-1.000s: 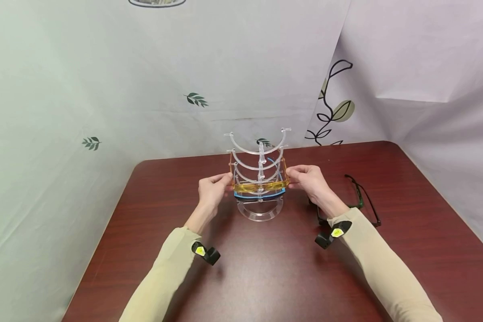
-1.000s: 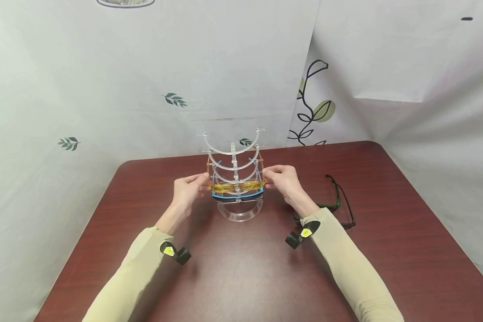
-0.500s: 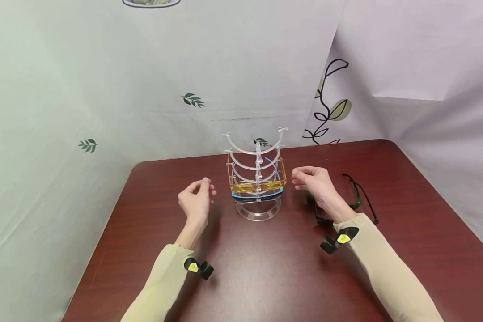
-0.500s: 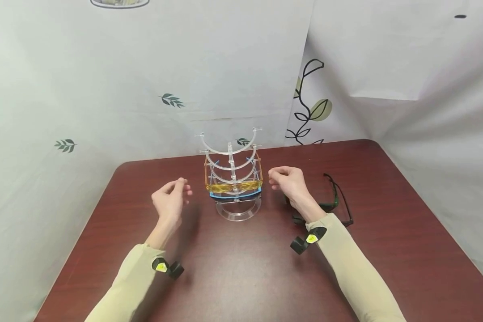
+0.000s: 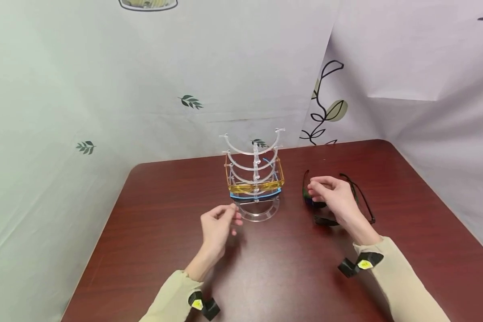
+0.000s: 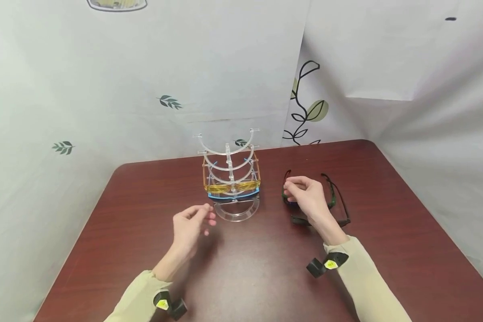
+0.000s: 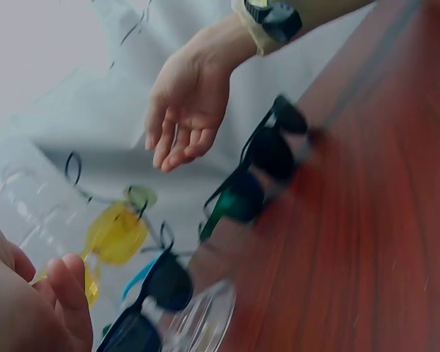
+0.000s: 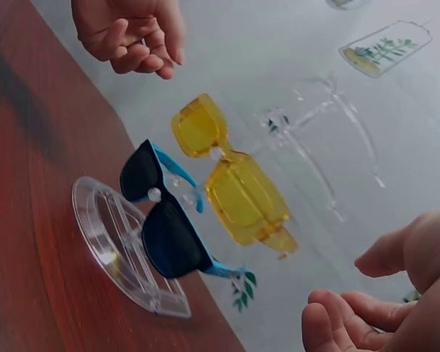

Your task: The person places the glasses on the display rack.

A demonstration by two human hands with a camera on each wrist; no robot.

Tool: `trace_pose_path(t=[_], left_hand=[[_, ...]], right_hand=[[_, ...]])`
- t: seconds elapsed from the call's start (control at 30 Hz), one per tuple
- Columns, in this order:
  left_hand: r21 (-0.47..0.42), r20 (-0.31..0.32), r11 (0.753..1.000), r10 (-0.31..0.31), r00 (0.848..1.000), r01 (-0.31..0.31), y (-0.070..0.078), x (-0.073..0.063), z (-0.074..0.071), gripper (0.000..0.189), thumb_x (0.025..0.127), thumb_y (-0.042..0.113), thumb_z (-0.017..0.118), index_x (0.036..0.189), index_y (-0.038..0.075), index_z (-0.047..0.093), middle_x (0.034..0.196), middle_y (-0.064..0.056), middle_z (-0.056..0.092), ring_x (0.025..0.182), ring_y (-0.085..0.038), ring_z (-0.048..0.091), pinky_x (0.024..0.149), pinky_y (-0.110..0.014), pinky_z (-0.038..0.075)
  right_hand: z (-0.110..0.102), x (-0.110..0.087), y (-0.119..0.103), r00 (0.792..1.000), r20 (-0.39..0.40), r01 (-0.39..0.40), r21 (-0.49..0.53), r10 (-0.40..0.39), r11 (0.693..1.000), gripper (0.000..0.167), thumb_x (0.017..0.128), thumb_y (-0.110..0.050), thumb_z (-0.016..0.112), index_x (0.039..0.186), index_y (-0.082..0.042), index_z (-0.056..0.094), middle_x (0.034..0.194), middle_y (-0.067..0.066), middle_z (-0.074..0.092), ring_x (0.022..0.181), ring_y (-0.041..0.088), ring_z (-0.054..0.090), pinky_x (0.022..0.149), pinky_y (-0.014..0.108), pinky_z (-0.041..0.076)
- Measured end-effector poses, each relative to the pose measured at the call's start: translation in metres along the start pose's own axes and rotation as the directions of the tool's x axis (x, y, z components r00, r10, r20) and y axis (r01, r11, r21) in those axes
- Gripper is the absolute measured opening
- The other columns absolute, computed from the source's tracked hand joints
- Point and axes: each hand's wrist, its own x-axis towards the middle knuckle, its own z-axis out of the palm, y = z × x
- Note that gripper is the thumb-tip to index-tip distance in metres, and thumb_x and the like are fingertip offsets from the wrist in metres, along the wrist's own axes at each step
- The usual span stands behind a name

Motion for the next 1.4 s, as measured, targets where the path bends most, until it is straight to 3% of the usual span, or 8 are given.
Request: trace_pose_path(t=[0.23, 0.47, 0.67, 1.07, 1.4], left_hand=[[-0.006, 0.129, 0.998, -0.056, 0.99, 0.057, -0.005, -0.01, 0.023, 0.014, 0.094, 0.004, 0.067, 0.096, -0.01, 0.071, 0.076, -0.015, 0.071, 0.054, -0.013, 0.066, 0.036, -0.017, 0.044], [0.01, 0.194, 0.997, -0.078, 0.978, 0.078, -0.016, -0.009, 0.044, 0.021, 0.093, 0.005, 0.067, 0.102, -0.014, 0.068, 0.08, -0.017, 0.072, 0.056, -0.012, 0.068, 0.037, -0.017, 0.046], [0.016, 0.219, 0.992, -0.129, 0.967, 0.129, -0.022, -0.006, 0.061, 0.019, 0.093, 0.006, 0.067, 0.103, -0.01, 0.07, 0.082, -0.017, 0.073, 0.058, -0.013, 0.069, 0.038, -0.017, 0.047], [0.017, 0.236, 0.981, -0.19, 0.953, 0.191, -0.035, 0.0, 0.083, 0.025, 0.094, 0.007, 0.067, 0.111, -0.012, 0.068, 0.091, -0.022, 0.073, 0.061, -0.015, 0.07, 0.04, -0.017, 0.049], [0.033, 0.25, 0.969, -0.246, 0.936, 0.246, -0.05, 0.004, 0.098, 0.02, 0.094, 0.001, 0.062, 0.109, -0.012, 0.067, 0.095, -0.022, 0.072, 0.063, -0.018, 0.072, 0.039, -0.015, 0.048]], right_hand=[[-0.026, -0.023, 0.008, 0.997, -0.051, 0.062, -0.035, -0.064, 0.997, 0.037, 0.101, -0.018, 0.062, 0.125, 0.01, 0.058, 0.091, -0.009, 0.071, 0.085, 0.009, 0.069, 0.073, 0.028, 0.061], [-0.049, -0.04, 0.02, 0.992, -0.104, 0.072, 0.065, -0.065, 0.995, 0.019, 0.098, -0.015, 0.066, 0.114, -0.005, 0.066, 0.09, -0.008, 0.072, 0.08, 0.008, 0.069, 0.065, 0.025, 0.061], [-0.063, -0.051, 0.027, 0.985, -0.154, 0.087, 0.083, -0.073, 0.993, 0.011, 0.097, -0.013, 0.066, 0.109, -0.015, 0.068, 0.089, -0.006, 0.072, 0.076, 0.009, 0.07, 0.061, 0.024, 0.06], [-0.09, -0.062, 0.036, 0.962, -0.262, 0.059, -0.077, -0.078, 0.995, 0.014, 0.099, -0.015, 0.064, 0.112, -0.014, 0.068, 0.087, -0.011, 0.071, 0.074, 0.004, 0.068, 0.057, 0.023, 0.059], [-0.109, -0.059, 0.055, 0.952, -0.307, -0.049, -0.159, -0.002, 0.986, 0.009, 0.099, -0.021, 0.064, 0.102, -0.029, 0.067, 0.079, -0.016, 0.066, 0.069, 0.004, 0.065, 0.057, 0.02, 0.057]])
